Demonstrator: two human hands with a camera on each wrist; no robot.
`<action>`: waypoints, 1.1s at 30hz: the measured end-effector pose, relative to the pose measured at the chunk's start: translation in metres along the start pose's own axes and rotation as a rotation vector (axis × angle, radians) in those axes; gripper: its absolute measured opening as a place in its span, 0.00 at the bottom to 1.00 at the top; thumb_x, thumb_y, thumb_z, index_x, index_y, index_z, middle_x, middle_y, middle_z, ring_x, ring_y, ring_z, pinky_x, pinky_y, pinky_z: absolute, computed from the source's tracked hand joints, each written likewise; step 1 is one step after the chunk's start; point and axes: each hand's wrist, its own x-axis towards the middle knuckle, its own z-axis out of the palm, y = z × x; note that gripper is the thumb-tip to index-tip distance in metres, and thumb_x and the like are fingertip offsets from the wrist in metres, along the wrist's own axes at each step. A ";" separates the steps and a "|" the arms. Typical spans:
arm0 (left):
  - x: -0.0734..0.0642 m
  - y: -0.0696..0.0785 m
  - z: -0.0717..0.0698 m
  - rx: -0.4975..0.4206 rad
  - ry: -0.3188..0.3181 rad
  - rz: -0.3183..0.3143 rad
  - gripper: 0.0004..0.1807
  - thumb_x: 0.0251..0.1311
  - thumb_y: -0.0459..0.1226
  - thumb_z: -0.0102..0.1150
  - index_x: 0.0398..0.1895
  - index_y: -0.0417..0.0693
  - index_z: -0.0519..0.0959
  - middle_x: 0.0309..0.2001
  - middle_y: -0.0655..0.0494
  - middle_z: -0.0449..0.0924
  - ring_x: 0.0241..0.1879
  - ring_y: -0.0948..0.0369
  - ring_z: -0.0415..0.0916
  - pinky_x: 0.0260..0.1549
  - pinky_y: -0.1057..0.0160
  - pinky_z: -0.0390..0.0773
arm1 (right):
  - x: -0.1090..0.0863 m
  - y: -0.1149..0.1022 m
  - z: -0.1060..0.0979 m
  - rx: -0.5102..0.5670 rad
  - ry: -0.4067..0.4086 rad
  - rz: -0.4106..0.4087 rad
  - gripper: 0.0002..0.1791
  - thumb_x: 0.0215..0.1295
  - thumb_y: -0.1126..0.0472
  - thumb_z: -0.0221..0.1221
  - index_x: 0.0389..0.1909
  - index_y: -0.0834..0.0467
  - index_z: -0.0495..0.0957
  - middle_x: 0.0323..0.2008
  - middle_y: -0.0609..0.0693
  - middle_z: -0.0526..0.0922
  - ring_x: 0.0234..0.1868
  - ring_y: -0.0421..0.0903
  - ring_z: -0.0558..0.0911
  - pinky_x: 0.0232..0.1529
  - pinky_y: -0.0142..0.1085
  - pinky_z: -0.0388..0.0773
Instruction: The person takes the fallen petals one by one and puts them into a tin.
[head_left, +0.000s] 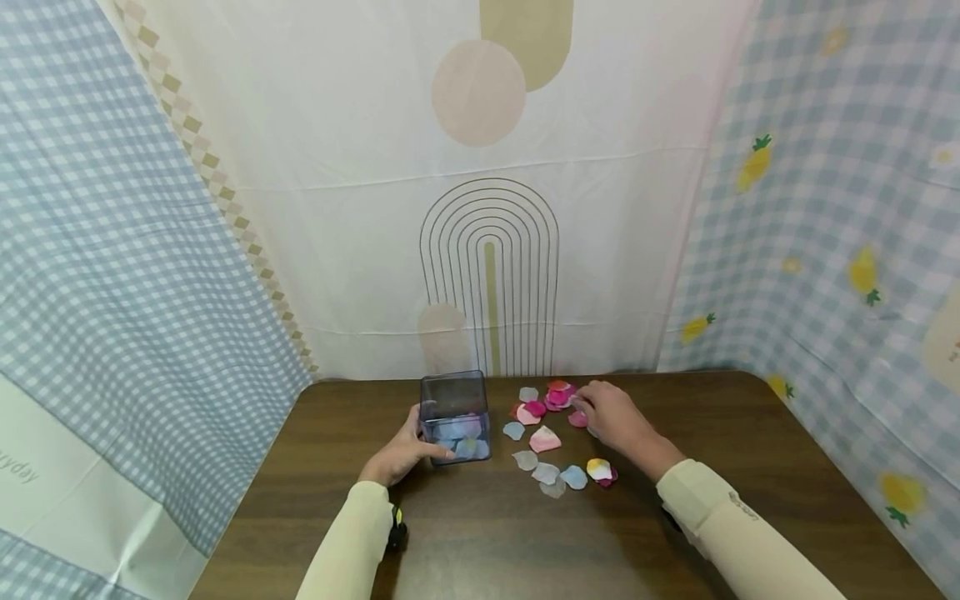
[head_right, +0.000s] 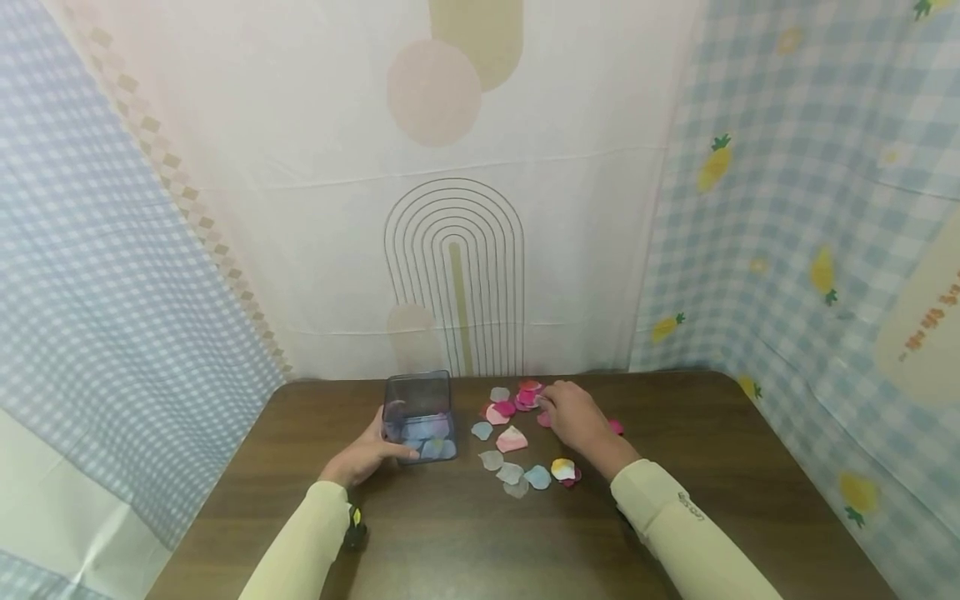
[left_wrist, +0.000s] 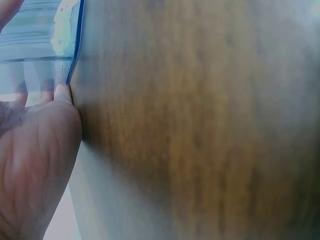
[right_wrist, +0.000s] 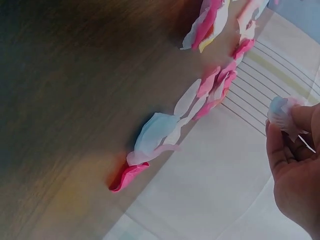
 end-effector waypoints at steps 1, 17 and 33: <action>0.000 0.000 0.000 -0.003 0.000 0.000 0.59 0.53 0.30 0.79 0.82 0.53 0.49 0.74 0.43 0.67 0.75 0.47 0.64 0.78 0.43 0.61 | 0.000 0.000 0.000 0.002 -0.002 0.000 0.09 0.77 0.60 0.62 0.42 0.60 0.89 0.37 0.51 0.87 0.40 0.47 0.83 0.48 0.50 0.83; 0.000 0.001 0.000 0.012 -0.005 -0.013 0.58 0.53 0.32 0.79 0.81 0.55 0.50 0.75 0.43 0.67 0.75 0.47 0.64 0.76 0.46 0.64 | 0.010 -0.021 0.009 0.010 0.052 -0.093 0.05 0.73 0.61 0.66 0.38 0.57 0.89 0.31 0.47 0.84 0.34 0.43 0.77 0.40 0.42 0.80; 0.001 -0.001 -0.001 0.010 -0.003 -0.013 0.58 0.53 0.31 0.79 0.80 0.56 0.50 0.76 0.42 0.66 0.78 0.45 0.63 0.77 0.43 0.64 | 0.042 -0.083 0.014 0.050 0.067 -0.232 0.04 0.73 0.62 0.66 0.38 0.55 0.89 0.36 0.48 0.88 0.40 0.46 0.85 0.47 0.45 0.86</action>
